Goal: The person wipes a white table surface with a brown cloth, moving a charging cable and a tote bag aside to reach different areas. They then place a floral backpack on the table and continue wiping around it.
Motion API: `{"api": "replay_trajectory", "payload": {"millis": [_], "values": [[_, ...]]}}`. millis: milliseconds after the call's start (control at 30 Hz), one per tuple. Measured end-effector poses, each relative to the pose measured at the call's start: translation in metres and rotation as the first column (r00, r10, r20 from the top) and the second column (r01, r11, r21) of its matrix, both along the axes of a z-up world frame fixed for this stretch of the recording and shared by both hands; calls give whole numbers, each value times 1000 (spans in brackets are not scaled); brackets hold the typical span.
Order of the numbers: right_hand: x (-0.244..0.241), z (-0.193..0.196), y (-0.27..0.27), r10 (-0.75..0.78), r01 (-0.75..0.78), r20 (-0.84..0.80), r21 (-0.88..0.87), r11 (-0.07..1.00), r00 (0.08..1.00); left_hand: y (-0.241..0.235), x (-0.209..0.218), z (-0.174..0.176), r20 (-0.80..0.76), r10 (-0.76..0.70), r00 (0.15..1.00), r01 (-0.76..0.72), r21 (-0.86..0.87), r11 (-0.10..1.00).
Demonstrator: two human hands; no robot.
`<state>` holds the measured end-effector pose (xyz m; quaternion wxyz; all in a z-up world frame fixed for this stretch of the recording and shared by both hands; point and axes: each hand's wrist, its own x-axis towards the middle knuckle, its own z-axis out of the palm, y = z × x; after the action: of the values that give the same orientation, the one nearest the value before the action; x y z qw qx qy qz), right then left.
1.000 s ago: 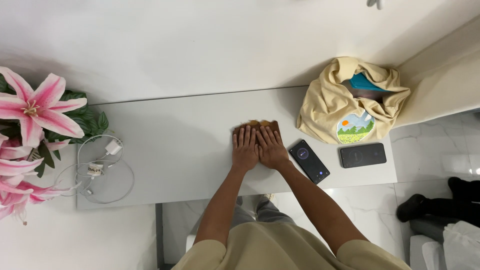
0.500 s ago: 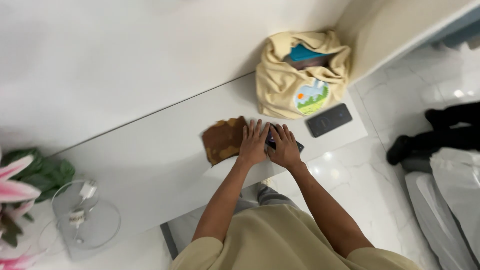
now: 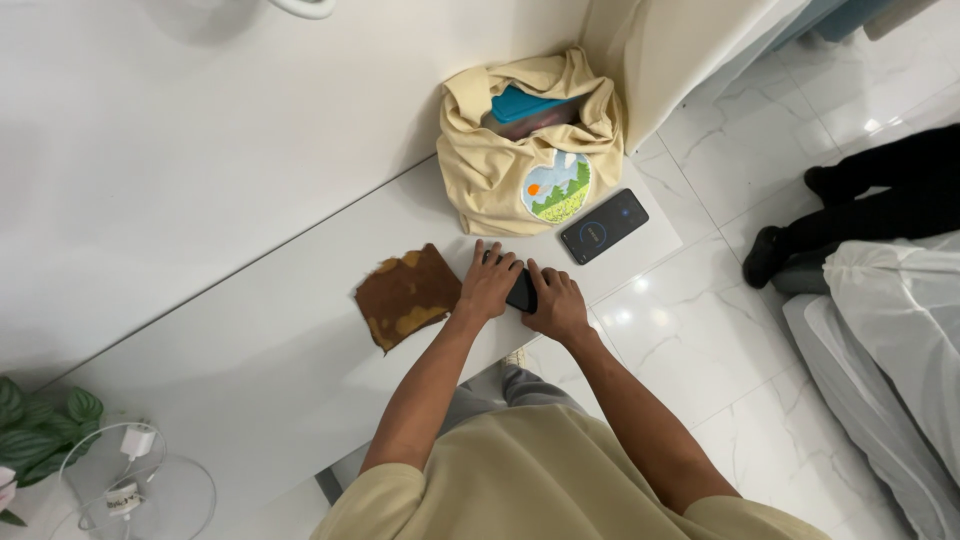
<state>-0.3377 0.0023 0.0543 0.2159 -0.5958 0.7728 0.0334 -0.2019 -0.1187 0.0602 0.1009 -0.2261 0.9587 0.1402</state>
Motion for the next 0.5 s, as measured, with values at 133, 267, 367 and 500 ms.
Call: {"api": "replay_trajectory", "payload": {"millis": [133, 267, 367, 500], "values": [[2, -2, -3, 52, -52, -3, -94, 994, 999, -1, 5, 3, -34, -11, 999, 8, -90, 996], [16, 6, -16, 116, -120, -32, -155, 981, 993, -6, 29, 28, -50, 45, 998, -52, -138, 989], [40, 10, -34, 207, -212, -46, -207, 955, 977, -8, 63, 48, -10, 150, 989, -150, -152, 977], [94, 22, -63, 374, -373, -23, -161, 914, 927, -2, 133, 52, 1, 363, 932, -358, -168, 918]]}}
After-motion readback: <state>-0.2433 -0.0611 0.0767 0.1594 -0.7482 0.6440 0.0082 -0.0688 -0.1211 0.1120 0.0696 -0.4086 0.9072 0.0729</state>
